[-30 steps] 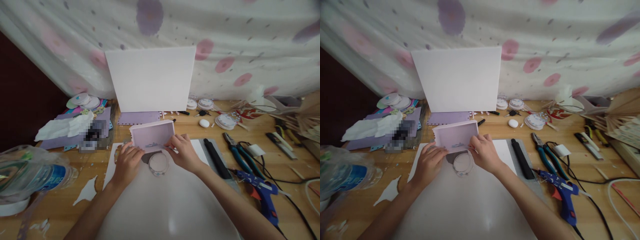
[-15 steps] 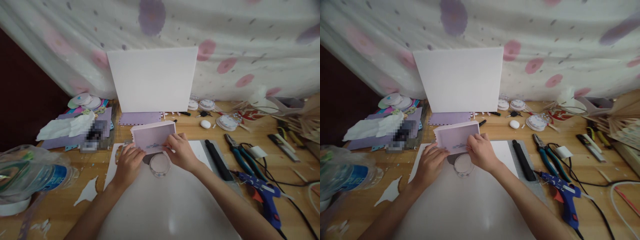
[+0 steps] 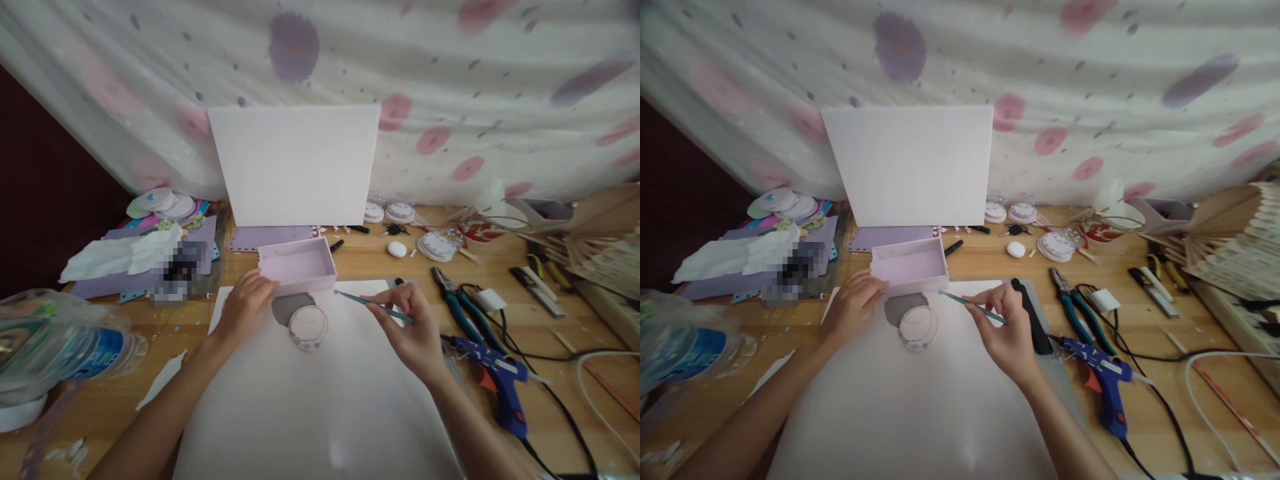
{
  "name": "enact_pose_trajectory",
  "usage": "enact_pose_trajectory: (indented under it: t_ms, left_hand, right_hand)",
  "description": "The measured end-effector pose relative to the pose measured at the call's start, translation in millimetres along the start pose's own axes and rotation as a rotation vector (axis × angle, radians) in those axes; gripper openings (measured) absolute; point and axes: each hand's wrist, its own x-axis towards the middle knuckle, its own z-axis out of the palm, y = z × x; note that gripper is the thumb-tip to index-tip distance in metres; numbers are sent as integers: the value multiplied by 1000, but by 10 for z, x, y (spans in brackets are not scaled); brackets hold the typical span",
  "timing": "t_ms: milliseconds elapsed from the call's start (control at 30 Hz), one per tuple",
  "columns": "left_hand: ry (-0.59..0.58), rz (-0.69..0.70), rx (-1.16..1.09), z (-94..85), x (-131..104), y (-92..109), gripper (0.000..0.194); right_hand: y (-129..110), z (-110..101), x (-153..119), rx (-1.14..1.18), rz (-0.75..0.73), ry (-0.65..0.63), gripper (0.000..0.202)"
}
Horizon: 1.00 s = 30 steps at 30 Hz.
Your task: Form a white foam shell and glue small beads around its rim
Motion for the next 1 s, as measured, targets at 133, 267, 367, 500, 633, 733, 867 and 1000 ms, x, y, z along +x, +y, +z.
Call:
enact_pose_trajectory:
  t_ms: [133,267,367,500,633,733,867,1000]
  left_hand:
    - [-47,-1,-31,-68,154,-70,19]
    - [100,-118,-126,-220,145,307,20]
    - [170,-264,-329,-254,12,763,11]
    - [82,-337,-546,-136,-145,1135,7]
    - [31,-483,-651,-15,-152,1135,10]
    - [-42,-652,-839,12,-119,1045,19]
    - [-96,-731,-1093,77,-123,882,31]
    - [-28,-770,-1250,201,-199,716,37]
  right_hand:
    - [7,-58,-206,125,101,25,40]
    - [-6,-43,-390,270,181,9,39]
    - [-34,-14,-502,334,241,-15,39]
    - [-71,47,-579,352,264,-20,40]
    - [-77,87,-587,391,273,-30,40]
    - [-79,96,-550,441,272,-30,39]
    - [-71,154,-427,482,275,-35,41]
    - [-5,287,-335,574,273,-33,42]
